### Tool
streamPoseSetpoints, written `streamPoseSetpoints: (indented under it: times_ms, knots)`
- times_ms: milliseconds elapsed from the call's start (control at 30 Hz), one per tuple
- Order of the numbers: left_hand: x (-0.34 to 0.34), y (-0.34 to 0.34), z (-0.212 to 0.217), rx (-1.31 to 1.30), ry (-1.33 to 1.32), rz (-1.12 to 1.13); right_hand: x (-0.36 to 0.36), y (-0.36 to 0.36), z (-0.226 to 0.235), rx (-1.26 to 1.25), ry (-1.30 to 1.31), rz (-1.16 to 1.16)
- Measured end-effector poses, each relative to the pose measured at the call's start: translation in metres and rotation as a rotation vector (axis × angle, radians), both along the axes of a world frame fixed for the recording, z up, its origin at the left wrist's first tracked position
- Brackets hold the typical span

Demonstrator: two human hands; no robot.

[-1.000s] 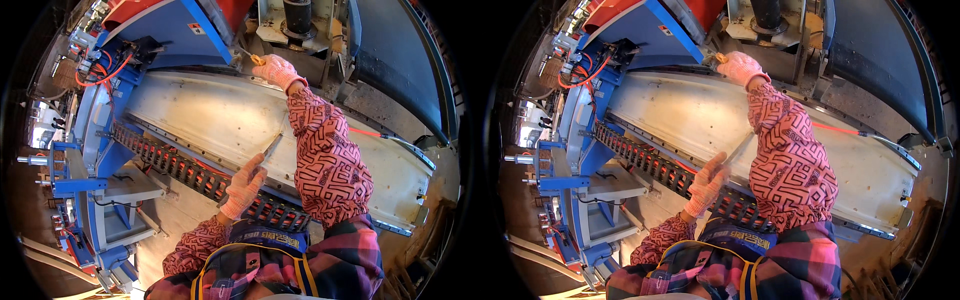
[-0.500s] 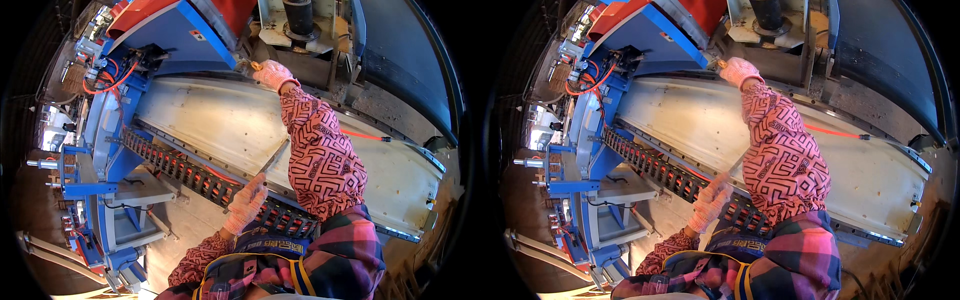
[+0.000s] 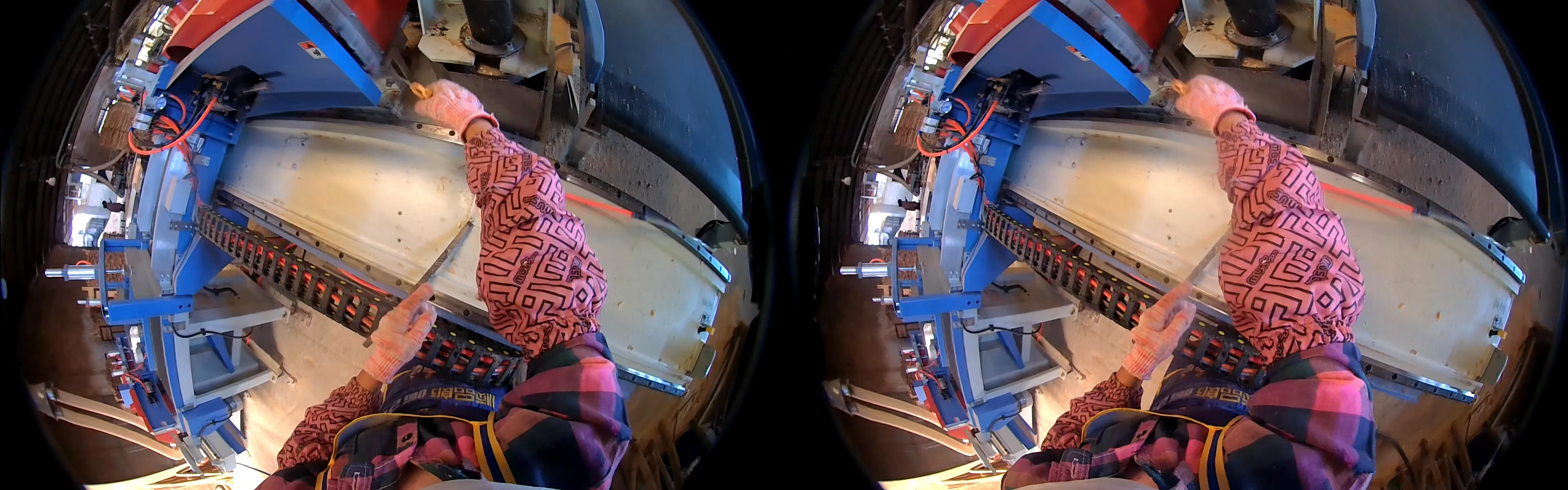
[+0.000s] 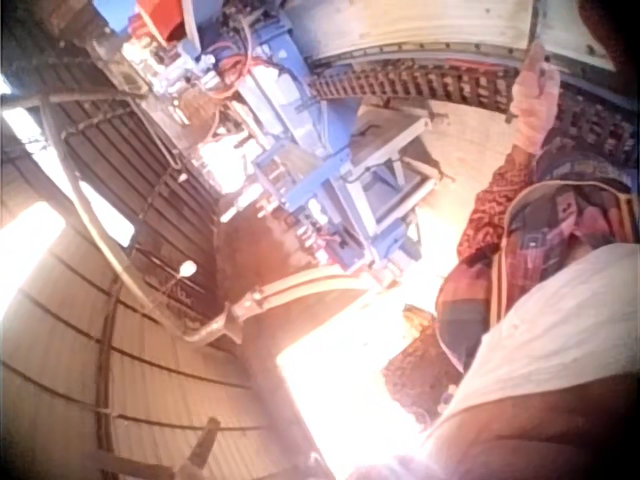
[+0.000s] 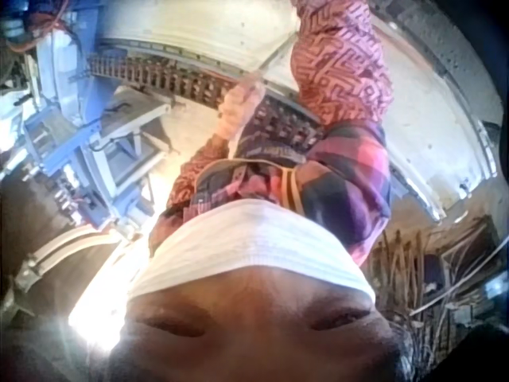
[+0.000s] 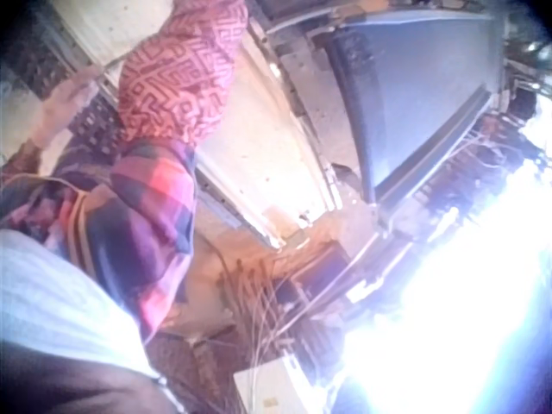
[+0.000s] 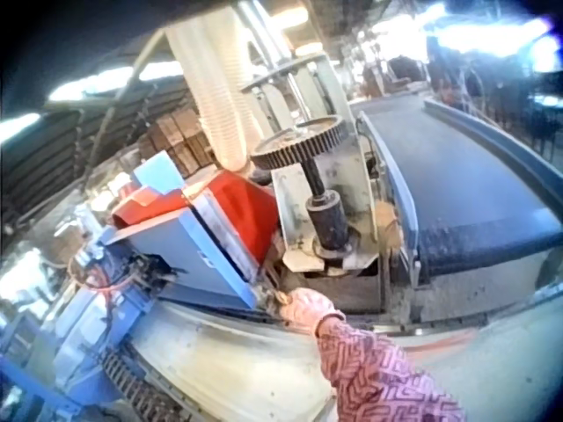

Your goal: The person uses a long metal rod to scrape debris from the interior of a large blue industrial machine. They then walk to a wall-mounted electrical box, open it, and flip a switch. Finally, they use a yellow air blow gun to clean dust and debris from the machine's surface and control panel.

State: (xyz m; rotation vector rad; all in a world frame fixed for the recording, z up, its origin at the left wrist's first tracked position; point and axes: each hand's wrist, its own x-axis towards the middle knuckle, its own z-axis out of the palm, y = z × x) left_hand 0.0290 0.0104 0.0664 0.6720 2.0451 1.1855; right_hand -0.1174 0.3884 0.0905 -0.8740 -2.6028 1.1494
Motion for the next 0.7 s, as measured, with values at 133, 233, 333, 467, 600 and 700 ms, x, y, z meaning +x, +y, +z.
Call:
streamPoseSetpoints:
  times_ms: [133, 233, 333, 467, 600, 700]
  knots:
    - [-0.002, -0.001, -0.016, 0.003, 0.029, -0.060, 0.015, 0.005, 0.007, -0.009, 0.080, -0.031]
    - [-0.004, 0.009, -0.014, 0.071, -0.036, -0.036, 0.022, 0.002, -0.033, -0.085, -0.034, 0.023]
    - [-0.022, 0.022, -0.017, 0.025, 0.001, 0.025, 0.050, -0.021, -0.055, -0.127, -0.103, 0.066]
    - [-0.094, 0.057, -0.022, 0.213, -0.015, -0.004, 0.098, -0.047, -0.067, -0.232, -0.098, 0.149]
    - [-0.172, 0.172, 0.006, 0.312, -0.126, 0.160, 0.133, -0.065, -0.093, -0.307, -0.116, 0.104]
    - [-0.230, 0.253, 0.034, 0.162, -0.110, 0.175, 0.154, -0.075, -0.101, -0.366, -0.103, 0.091]
